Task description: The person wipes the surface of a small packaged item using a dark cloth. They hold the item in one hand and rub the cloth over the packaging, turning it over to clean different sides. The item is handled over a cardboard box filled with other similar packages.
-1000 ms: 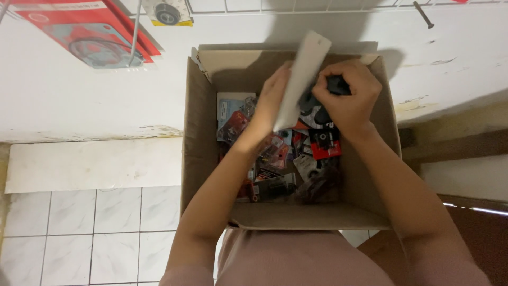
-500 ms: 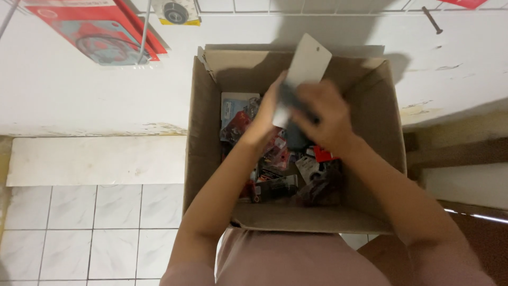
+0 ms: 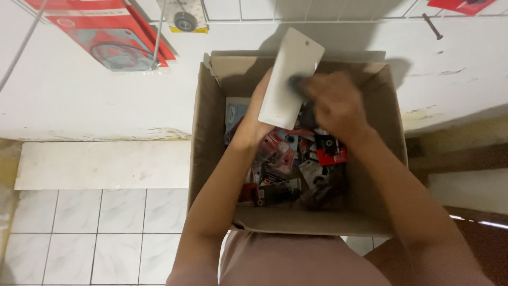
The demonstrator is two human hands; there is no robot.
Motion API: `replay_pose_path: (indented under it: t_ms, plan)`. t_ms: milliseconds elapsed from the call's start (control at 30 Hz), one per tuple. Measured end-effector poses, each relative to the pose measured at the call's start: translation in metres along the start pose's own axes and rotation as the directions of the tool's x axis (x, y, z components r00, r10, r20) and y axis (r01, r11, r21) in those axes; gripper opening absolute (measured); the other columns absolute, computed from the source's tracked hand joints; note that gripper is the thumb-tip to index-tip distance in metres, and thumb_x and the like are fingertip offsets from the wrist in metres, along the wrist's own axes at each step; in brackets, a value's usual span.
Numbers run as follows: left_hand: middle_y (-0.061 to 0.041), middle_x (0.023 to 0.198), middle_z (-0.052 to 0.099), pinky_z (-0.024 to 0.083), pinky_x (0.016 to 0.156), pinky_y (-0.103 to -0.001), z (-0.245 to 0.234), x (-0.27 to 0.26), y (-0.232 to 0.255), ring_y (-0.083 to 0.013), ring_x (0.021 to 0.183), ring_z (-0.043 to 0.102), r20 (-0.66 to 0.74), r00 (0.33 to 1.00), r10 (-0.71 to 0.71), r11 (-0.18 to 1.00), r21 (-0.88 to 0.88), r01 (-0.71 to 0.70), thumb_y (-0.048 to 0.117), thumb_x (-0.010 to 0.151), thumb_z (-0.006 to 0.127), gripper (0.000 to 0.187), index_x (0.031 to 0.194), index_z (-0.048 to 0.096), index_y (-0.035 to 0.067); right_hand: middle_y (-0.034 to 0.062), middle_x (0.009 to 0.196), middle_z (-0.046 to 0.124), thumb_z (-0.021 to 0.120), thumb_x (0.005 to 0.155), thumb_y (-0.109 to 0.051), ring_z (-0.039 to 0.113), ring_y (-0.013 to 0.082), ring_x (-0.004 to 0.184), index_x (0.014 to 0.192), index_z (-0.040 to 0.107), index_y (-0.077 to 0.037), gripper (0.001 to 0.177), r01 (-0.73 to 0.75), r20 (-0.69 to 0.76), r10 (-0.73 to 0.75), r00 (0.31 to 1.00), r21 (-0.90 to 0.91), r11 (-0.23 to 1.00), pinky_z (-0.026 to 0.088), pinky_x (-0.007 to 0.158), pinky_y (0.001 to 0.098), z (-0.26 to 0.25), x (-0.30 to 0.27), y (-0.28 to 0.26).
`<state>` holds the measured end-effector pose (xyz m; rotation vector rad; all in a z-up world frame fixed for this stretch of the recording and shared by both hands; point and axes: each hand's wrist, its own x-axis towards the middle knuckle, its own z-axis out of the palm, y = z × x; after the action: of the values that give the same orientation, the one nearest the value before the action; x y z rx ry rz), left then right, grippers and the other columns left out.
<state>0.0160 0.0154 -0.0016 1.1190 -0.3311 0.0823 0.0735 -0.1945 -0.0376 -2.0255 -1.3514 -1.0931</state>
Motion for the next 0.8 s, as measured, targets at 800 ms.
replay_pose_path:
  t_ms: [800]
  plan:
    - [-0.01, 0.144, 0.019, 0.029, 0.112, -0.059, 0.024, 0.006, 0.031, -0.0303, 0.136, 0.015, -0.252, 0.933, -0.255, 0.827, -0.558, 0.075, 0.035, 0.098, 0.052, 0.058, 0.144, 0.023, 0.015, 0.0183, 0.113, 0.074, 0.061, 0.082, 0.01, 0.066, 0.0357, 0.082, 0.103, 0.077, -0.001, 0.029, -0.168, 0.105, 0.146, 0.984, 0.244, 0.955, 0.057, 0.077, 0.0478, -0.038, 0.054, -0.049]
